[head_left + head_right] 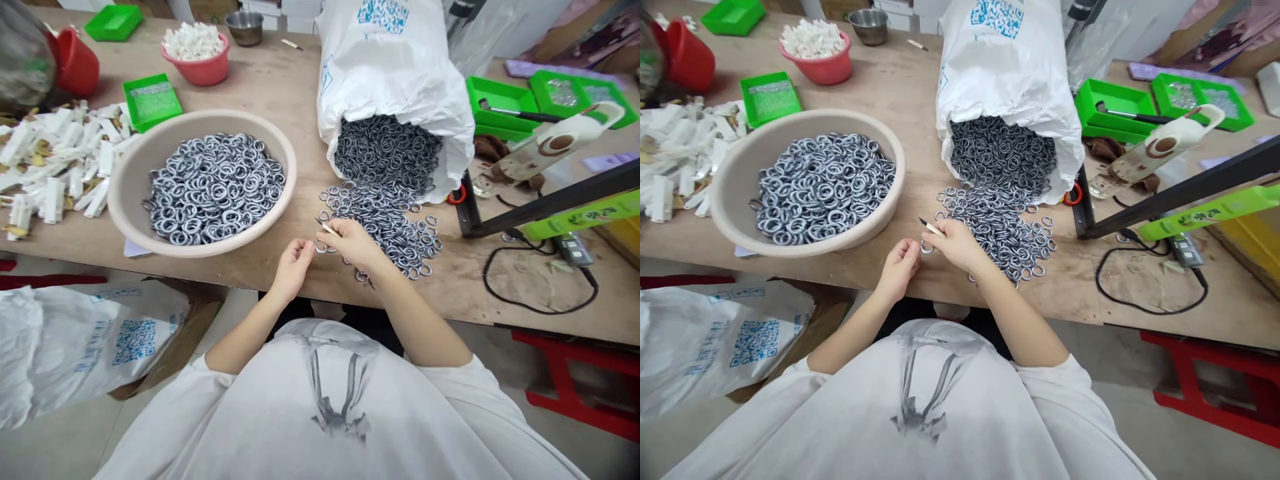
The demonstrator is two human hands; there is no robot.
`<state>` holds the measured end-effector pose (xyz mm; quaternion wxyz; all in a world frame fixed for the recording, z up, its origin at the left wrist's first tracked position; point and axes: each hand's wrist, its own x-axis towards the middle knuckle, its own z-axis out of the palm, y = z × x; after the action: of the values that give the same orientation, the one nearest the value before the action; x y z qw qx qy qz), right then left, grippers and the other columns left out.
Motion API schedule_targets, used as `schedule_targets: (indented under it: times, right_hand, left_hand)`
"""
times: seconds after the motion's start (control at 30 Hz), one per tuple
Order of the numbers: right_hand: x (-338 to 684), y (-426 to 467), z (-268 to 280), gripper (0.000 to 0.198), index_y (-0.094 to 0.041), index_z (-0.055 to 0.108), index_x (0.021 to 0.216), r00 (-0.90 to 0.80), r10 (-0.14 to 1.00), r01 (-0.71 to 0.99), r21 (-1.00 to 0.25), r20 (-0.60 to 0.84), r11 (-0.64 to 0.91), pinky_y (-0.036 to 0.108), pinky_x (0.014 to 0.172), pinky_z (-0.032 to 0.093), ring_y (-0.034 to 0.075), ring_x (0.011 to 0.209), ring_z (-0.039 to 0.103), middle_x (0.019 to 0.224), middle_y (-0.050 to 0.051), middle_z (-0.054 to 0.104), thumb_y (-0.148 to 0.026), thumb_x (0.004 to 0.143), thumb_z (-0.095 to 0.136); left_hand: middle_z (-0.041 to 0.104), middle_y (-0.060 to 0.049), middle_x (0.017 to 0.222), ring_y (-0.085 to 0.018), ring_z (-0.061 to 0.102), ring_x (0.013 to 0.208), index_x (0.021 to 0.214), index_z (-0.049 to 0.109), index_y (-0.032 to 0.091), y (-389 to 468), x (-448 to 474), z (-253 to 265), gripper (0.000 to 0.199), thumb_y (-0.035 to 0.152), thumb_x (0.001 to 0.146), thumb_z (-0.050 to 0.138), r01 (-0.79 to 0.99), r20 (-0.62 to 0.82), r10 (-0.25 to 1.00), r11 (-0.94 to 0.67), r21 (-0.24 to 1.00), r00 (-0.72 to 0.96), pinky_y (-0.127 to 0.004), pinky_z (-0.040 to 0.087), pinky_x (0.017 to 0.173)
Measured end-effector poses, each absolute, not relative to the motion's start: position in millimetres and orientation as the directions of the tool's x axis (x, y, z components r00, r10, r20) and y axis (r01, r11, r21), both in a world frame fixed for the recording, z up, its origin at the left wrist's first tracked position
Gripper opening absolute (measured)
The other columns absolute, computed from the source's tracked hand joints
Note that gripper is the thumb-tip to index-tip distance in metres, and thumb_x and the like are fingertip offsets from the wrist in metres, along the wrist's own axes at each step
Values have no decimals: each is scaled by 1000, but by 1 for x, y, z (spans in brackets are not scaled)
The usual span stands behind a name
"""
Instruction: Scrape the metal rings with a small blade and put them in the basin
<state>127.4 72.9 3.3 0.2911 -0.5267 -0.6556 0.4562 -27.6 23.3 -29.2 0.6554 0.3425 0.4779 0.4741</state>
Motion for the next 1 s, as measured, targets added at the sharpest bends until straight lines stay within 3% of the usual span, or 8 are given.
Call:
schedule_targets:
  times: [0.13, 0.33, 0.5, 0.6, 0.73, 0.87, 1.0]
  right_hand:
    - [132, 38, 8, 27, -21, 56, 71, -126, 991, 146, -989, -37, -18, 25, 56, 38, 12, 59, 45, 63, -4, 51, -44, 81, 65]
    - [129, 12, 8, 37, -23, 51, 70, 150, 988, 86, -996, 41, 28, 26, 59, 41, 12, 61, 44, 65, -3, 48, -54, 84, 65]
    - [136, 11, 13, 44, -22, 65, 87, -84, 996, 0, -999, 38, 38, 30, 71, 48, 16, 74, 58, 80, 1, 65, -63, 73, 74]
    - [141, 15, 14, 48, -21, 65, 79, -124, 992, -17, -1000, 8, 6, 30, 67, 48, 16, 70, 57, 74, 1, 64, -68, 72, 72]
    - [148, 10, 19, 51, -22, 61, 76, -75, 992, 140, -983, 105, 115, 29, 61, 41, 14, 62, 50, 67, 0, 58, -73, 83, 56]
    - [153, -5, 25, 48, -22, 56, 68, -188, 945, 448, -833, 268, 325, 29, 58, 33, 14, 59, 46, 62, 0, 51, -61, 94, 47]
    - [153, -11, 28, 44, -21, 52, 66, -247, 920, 543, -743, 305, 392, 28, 56, 29, 13, 57, 43, 61, -1, 48, -52, 97, 47]
  left_hand:
    - [45, 4, 57, -8, 38, 54, 71, 58, 17, 19, -8, -23, 40, 54, 77, 72, -252, -203, 957, 253, 934, 208, -22, 26, 49]
    - [38, 5, 58, -6, 28, 50, 67, 49, 18, 10, 15, -6, 50, 61, 72, 73, -361, -161, 944, 263, 895, 288, -22, 22, 46]
    - [32, 8, 53, -5, 23, 45, 67, 46, 19, 8, 13, -3, 51, 61, 73, 73, -410, -193, 931, 314, 856, 311, -20, 18, 43]
    - [31, 8, 53, -4, 22, 45, 66, 45, 18, 7, 7, 0, 51, 60, 74, 73, -391, -193, 911, 338, 856, 364, -19, 17, 42]
    - [29, 7, 53, -4, 22, 45, 64, 44, 18, 6, 1, 3, 50, 59, 78, 69, -390, -175, 894, 347, 853, 412, -18, 17, 42]
    - [26, 8, 53, -4, 19, 45, 64, 40, 19, 7, -1, 4, 52, 59, 76, 70, -417, -184, 884, 374, 828, 429, -17, 17, 42]
    - [25, 9, 52, -3, 16, 44, 65, 35, 20, 8, -1, 4, 54, 56, 75, 73, -447, -177, 879, 389, 806, 444, -16, 17, 42]
